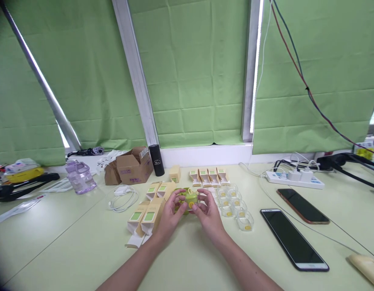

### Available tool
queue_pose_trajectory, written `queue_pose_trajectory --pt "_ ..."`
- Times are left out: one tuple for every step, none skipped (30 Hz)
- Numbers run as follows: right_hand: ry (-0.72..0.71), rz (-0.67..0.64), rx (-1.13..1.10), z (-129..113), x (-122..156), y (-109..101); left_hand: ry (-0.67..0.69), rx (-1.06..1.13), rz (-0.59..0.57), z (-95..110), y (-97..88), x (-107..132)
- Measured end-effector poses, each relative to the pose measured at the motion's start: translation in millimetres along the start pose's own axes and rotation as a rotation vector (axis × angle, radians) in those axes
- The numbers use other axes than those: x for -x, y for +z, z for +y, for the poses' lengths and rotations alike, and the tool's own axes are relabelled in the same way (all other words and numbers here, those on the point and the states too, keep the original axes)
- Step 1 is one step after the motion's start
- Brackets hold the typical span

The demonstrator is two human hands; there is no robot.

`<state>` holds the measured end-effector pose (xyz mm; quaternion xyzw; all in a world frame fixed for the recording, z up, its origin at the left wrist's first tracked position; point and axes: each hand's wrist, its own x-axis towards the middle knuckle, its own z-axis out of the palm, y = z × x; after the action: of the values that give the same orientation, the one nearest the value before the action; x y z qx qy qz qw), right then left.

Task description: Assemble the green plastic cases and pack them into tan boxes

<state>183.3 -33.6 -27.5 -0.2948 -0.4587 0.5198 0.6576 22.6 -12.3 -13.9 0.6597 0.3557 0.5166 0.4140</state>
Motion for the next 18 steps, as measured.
queue_pose_trajectory --pt "-0.001 0.004 0.001 -1.0 0.0 0.0 0.017 -0.015 -0.01 1.3 -0.1 1.2" --pt "-0.002 0.007 0.007 -1.7 0.1 -0.2 0.03 -0.038 -0.017 2.1 -0.4 2.0" --pt "-0.001 0.009 0.017 -2.0 0.2 -0.5 0.04 -0.062 -0.021 2.4 -0.7 2.7" --pt "-0.001 0.01 0.028 -2.1 0.3 -1.0 0.048 -0.082 -0.023 2.0 -1.1 3.0" --pt "-0.003 0.008 0.038 -1.9 0.4 -1.6 0.053 -0.097 -0.024 1.2 -1.6 3.2" --pt "-0.004 0.004 0.046 -1.5 0.5 -2.2 0.055 -0.106 -0.025 0.1 -1.9 3.2" --pt "-0.006 -0.001 0.051 -0.9 0.6 -2.7 0.055 -0.11 -0.026 -1.2 -2.2 3.0" --pt "-0.007 -0.007 0.055 -0.3 0.7 -3.1 0.056 -0.113 -0.026 -2.5 -2.5 2.7" --pt "-0.008 -0.013 0.057 0.4 0.7 -3.5 0.059 -0.117 -0.026 -3.7 -2.6 2.4" --pt "-0.009 -0.02 0.059 1.2 0.6 -3.8 0.064 -0.124 -0.028 -4.7 -2.8 2.1" --pt "-0.01 -0.029 0.062 2.1 0.3 -4.2 0.07 -0.132 -0.029 -5.4 -2.9 1.9" --pt "-0.012 -0.037 0.067 3.1 -0.1 -4.6 0.079 -0.142 -0.03 -5.8 -3.0 1.6" --pt "-0.016 -0.044 0.075 4.1 -0.7 -5.1 0.086 -0.152 -0.029 -6.1 -3.1 1.4" --pt "-0.021 -0.046 0.087 5.1 -1.4 -5.8 0.092 -0.161 -0.026 -6.2 -3.3 1.3" --pt "-0.024 -0.044 0.102 5.9 -2.2 -6.5 0.096 -0.167 -0.022 -6.2 -3.4 1.3" --pt "-0.027 -0.038 0.116 6.5 -3.0 -7.4 0.098 -0.173 -0.018 -6.1 -3.5 1.4" --pt "-0.03 -0.032 0.127 6.7 -3.8 -8.2 0.097 -0.178 -0.015 -6.0 -3.6 1.5" --pt "-0.034 -0.027 0.133 6.7 -4.5 -9.1 0.097 -0.183 -0.013 -5.9 -3.6 1.6"
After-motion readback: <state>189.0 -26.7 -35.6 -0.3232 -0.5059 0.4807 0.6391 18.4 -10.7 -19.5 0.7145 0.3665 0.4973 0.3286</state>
